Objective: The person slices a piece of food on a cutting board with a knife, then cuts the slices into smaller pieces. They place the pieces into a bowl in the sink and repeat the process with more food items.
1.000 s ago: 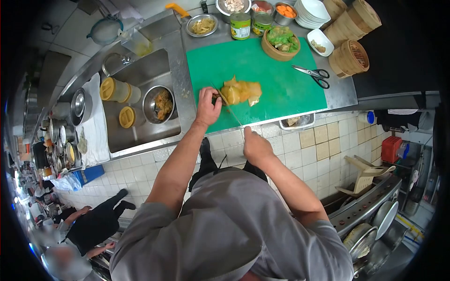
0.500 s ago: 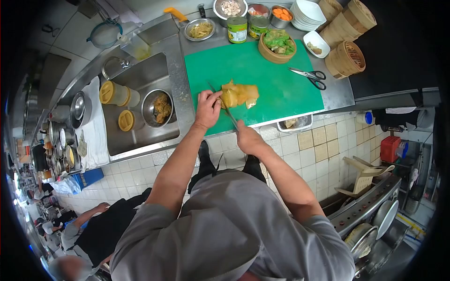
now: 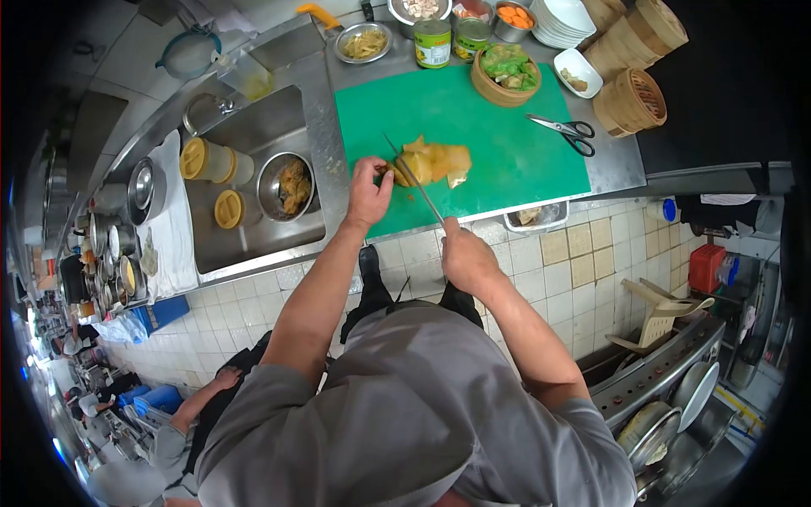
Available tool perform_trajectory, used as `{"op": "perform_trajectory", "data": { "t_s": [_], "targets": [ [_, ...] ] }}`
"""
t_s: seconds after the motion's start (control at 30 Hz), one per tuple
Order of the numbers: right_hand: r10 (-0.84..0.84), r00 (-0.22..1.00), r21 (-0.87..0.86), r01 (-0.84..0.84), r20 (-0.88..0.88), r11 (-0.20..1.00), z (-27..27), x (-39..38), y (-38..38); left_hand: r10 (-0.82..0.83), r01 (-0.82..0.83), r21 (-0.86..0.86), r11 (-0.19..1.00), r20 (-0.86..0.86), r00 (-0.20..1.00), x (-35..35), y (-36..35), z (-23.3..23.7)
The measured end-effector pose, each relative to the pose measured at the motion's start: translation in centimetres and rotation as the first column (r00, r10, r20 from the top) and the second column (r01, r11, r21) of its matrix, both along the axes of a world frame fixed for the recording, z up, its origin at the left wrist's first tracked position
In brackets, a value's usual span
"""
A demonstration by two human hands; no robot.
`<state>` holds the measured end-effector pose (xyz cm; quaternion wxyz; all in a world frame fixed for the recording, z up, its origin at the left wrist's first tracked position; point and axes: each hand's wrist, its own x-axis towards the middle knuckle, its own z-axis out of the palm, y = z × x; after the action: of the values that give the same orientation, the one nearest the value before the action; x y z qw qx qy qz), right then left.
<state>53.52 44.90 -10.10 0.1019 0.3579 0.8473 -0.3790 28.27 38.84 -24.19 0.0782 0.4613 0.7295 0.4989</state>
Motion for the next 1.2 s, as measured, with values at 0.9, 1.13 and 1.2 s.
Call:
{"op": "perform_trajectory", "data": {
  "t_s": [0.9,1.13,1.2],
  "targets": [
    [0.111,0.973,-0.002,-0.113,0.204,0.994,0.8,0.0,-1.2,-0.059,0.058,-0.044,0.997,-0.036,0.998,-0.3,0.3,1.1],
    [0.124,0.968,-0.004,-0.126,0.216,0.992,0.6,0.1,-1.1,-0.061,0.06,-0.047,0.997,-0.039,0.997,-0.3,0.3,1.0],
    [0.109,0.978,0.01,-0.112,0.178,0.994,0.2,0.0,-1.1,-0.063,0.061,-0.047,0.997,-0.041,0.997,-0.3,0.4,1.0]
  ]
}}
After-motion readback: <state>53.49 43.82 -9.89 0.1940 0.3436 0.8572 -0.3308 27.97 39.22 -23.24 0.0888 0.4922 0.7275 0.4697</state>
